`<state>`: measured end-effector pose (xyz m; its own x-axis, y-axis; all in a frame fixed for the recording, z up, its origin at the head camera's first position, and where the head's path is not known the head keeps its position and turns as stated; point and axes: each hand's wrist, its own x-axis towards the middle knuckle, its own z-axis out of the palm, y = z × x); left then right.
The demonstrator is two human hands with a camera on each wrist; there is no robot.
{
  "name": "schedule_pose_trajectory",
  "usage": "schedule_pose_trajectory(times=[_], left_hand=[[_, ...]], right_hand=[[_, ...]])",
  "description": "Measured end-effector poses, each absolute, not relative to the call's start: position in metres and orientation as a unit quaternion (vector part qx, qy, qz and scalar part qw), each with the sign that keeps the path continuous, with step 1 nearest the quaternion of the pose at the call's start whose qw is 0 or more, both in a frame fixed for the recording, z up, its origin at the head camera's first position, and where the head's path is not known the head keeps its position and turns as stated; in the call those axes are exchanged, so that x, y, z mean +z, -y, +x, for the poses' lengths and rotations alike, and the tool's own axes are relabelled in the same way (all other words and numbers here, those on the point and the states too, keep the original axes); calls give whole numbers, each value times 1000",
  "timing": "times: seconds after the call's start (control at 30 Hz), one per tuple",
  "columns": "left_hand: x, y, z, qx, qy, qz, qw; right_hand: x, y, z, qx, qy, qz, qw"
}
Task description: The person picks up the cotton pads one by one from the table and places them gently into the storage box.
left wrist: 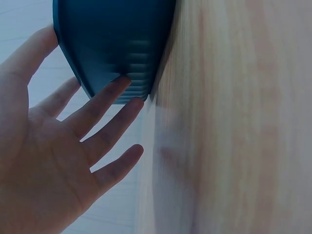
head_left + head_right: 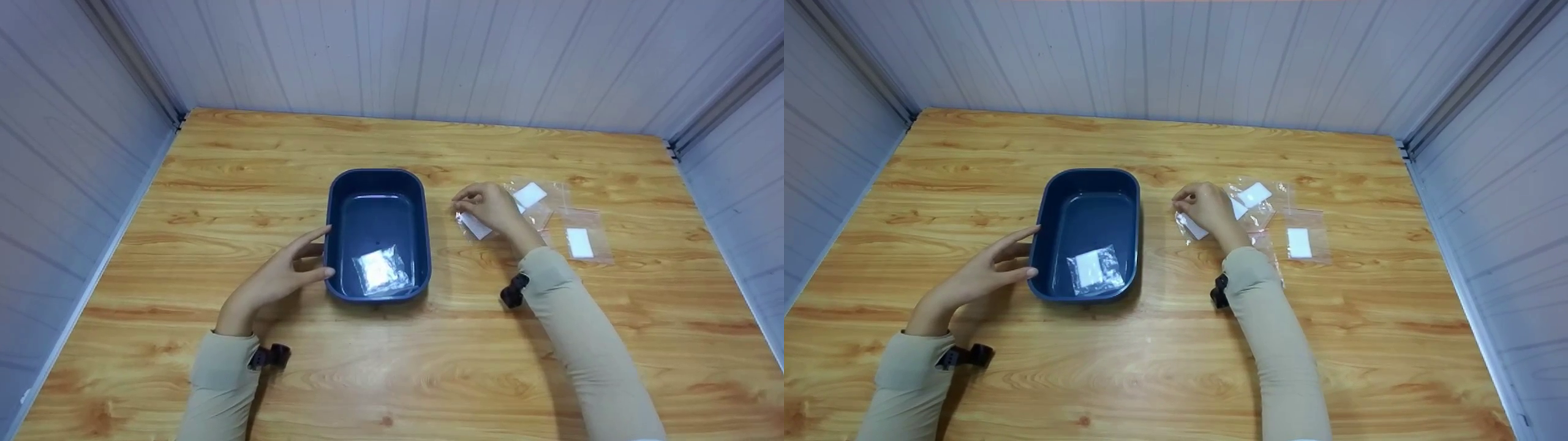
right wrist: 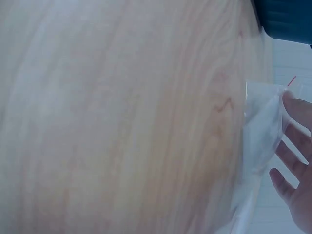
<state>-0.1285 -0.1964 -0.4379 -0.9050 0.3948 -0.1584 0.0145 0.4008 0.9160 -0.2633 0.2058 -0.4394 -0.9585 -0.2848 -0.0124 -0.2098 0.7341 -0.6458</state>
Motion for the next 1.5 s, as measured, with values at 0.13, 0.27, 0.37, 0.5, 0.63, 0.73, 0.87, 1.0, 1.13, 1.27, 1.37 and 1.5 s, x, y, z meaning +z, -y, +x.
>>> schedule_pose_trajectory(times=[0.13, 0.27, 0.37, 0.5, 0.63, 0.73, 0.87, 1.0, 1.13, 1.27, 1.37, 1.5], left_hand=[[-437, 196, -128, 533, -818, 122, 179], [-436, 195, -128, 536, -816, 128, 178], [-435, 195, -128, 536, -815, 131, 177], [-435, 195, -128, 535, -816, 129, 176], [-435, 196, -129, 536, -815, 132, 175], [-434, 196, -129, 537, -815, 129, 176], [-433, 196, -129, 541, -812, 130, 175], [-433, 196, -130, 547, -809, 130, 171], [-433, 197, -129, 547, -809, 123, 174], [-434, 198, -128, 539, -815, 124, 176], [-435, 197, -128, 533, -818, 127, 176], [-434, 198, -128, 531, -819, 125, 178]], right_hand=[[-435, -205, -259, -352, -925, -137, 44], [-430, -206, -253, -363, -920, -146, 33], [-428, -206, -250, -373, -915, -152, 22], [-426, -205, -247, -394, -905, -160, -1], [-421, -203, -244, -412, -894, -176, -29], [-417, -200, -241, -425, -885, -184, -45], [-407, -195, -237, -442, -875, -188, -65], [-397, -188, -234, -448, -867, -198, -88], [-388, -181, -230, -461, -855, -210, -108], [-380, -173, -224, -479, -838, -228, -128], [-375, -166, -220, -489, -825, -246, -143], [-370, -156, -215, -496, -809, -272, -159]])
